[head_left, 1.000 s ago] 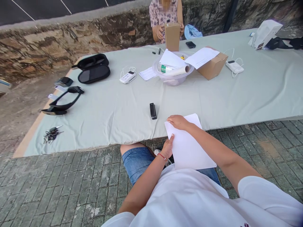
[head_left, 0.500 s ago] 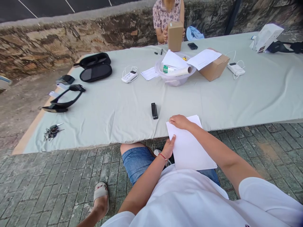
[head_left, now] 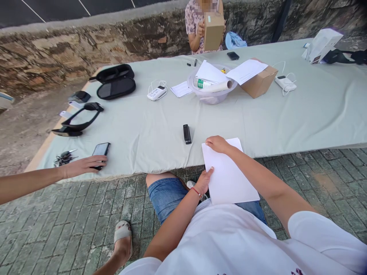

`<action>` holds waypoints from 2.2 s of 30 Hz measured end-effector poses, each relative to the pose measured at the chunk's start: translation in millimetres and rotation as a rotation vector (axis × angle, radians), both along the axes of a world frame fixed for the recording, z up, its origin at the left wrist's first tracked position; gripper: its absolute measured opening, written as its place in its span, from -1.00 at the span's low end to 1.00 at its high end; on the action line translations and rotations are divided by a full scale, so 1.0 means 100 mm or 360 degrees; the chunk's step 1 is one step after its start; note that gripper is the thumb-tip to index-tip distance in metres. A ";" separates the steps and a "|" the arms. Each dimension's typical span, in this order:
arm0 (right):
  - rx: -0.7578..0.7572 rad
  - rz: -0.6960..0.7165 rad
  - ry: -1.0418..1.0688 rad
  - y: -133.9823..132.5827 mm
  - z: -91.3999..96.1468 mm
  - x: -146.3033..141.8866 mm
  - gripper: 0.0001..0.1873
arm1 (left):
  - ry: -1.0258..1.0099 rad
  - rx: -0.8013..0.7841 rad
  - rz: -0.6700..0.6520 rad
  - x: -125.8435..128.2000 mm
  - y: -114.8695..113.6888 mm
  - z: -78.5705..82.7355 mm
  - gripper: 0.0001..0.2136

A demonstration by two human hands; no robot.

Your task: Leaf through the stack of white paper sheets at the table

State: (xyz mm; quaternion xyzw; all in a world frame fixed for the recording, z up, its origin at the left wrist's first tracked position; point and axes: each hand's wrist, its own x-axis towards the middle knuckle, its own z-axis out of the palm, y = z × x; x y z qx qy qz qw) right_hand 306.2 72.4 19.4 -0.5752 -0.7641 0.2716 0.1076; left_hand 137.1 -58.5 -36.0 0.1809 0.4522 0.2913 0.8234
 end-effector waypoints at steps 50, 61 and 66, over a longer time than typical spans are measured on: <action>-0.0002 -0.1254 0.1042 -1.22 -0.25 0.49 -0.59 | 0.0228 0.0367 0.0105 -0.31 0.08 0.15 -0.43; -0.0055 -0.1134 0.1171 -1.24 -0.11 0.45 -0.52 | 0.0257 0.0393 0.0123 -0.34 0.05 0.23 -0.44; -0.0241 -0.1143 0.1632 -1.27 0.04 0.39 -0.39 | 0.0206 0.0449 0.0099 -0.37 0.05 0.26 -0.49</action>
